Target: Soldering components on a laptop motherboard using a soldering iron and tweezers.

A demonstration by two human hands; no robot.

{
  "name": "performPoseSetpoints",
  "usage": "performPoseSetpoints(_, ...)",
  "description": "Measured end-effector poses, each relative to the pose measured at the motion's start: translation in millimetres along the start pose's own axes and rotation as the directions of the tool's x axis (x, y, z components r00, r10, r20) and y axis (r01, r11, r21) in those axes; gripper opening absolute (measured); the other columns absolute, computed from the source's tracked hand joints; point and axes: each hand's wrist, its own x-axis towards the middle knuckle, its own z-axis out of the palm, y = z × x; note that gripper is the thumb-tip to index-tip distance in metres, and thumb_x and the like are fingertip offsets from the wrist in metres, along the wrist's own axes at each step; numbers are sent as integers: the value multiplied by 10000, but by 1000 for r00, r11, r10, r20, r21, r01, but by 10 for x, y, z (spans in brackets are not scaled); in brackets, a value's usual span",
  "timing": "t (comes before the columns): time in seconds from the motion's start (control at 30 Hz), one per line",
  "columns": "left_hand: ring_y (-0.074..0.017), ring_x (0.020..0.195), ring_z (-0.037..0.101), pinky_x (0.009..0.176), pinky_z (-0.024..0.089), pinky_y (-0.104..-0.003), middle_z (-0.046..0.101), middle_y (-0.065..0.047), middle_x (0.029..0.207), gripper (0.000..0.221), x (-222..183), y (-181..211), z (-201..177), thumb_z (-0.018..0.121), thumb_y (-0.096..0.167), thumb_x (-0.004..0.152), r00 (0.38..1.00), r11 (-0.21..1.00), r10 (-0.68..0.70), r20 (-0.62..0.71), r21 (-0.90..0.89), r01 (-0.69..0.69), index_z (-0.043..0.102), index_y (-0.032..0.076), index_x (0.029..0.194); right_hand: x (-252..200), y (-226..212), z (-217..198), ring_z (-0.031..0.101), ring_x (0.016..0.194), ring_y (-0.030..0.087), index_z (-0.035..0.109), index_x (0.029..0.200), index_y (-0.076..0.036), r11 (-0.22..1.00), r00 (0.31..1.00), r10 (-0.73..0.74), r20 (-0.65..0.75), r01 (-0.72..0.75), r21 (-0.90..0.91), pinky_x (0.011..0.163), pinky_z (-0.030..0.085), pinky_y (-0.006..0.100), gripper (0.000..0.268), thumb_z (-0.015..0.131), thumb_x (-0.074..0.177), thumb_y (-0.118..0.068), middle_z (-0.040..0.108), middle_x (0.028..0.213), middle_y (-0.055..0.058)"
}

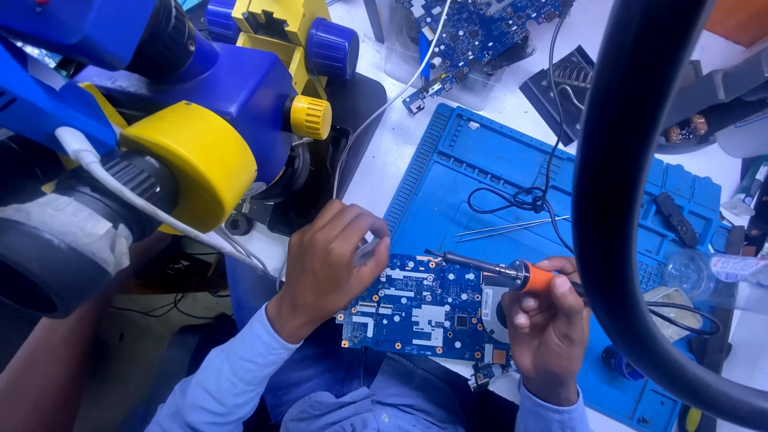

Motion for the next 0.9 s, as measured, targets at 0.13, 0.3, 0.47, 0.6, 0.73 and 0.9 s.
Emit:
performPoseSetpoints(0.13,-181,852,659,717,516,-322,693,-33,882,84,-174,23,-22,735,140,900,999,966,-48,-4,-254,46,690,69,911,-79,27,-51,579,765,154,561,1166,28,995,994,8,108,-19,97,636,506,268,178,587,1153,-147,650,862,143)
performPoseSetpoints(0.3,-97,760,635,663,508,-253,699,-33,856,167,-419,174,100,708,177,929,787,304,-342,513,-732,609,692,26,997,-162,151,-49,681,834,278,592,1402,-83,993,970,-6,242,35,-115,631,576,318,429,685,998,-195,693,1050,239)
performPoseSetpoints(0.47,-96,856,669,790,553,-257,689,-47,909,158,-702,302,405,666,157,1006,826,17,-180,534,-838,546,669,1,1033,-217,239,-43,701,810,236,687,1331,-54,972,913,-65,404,149,-179,657,579,280,269,700,1063,-55,721,974,227)
performPoseSetpoints(0.6,-104,842,674,783,566,-263,693,-52,926,167,-769,432,521,658,159,1004,800,-132,-194,567,-823,552,672,-5,1030,-218,157,217,742,983,234,661,1298,-109,863,853,-85,515,321,-390,828,635,338,363,745,960,-5,708,1103,202)
performPoseSetpoints(0.73,-114,834,688,778,574,-274,705,-66,883,187,-864,509,665,655,169,1016,795,-145,-199,573,-820,554,672,-15,1044,-233,96,263,739,1084,255,601,1309,-107,881,846,-30,532,274,-385,844,657,349,473,773,891,30,666,1243,238)
performPoseSetpoints(0.9,-116,815,692,753,568,-270,712,-61,869,214,-963,537,762,694,195,1009,790,-245,-228,569,-819,519,713,-13,1052,-269,152,155,765,1023,237,618,1285,-86,866,836,-67,544,320,-385,859,652,342,466,760,892,122,725,1123,222)
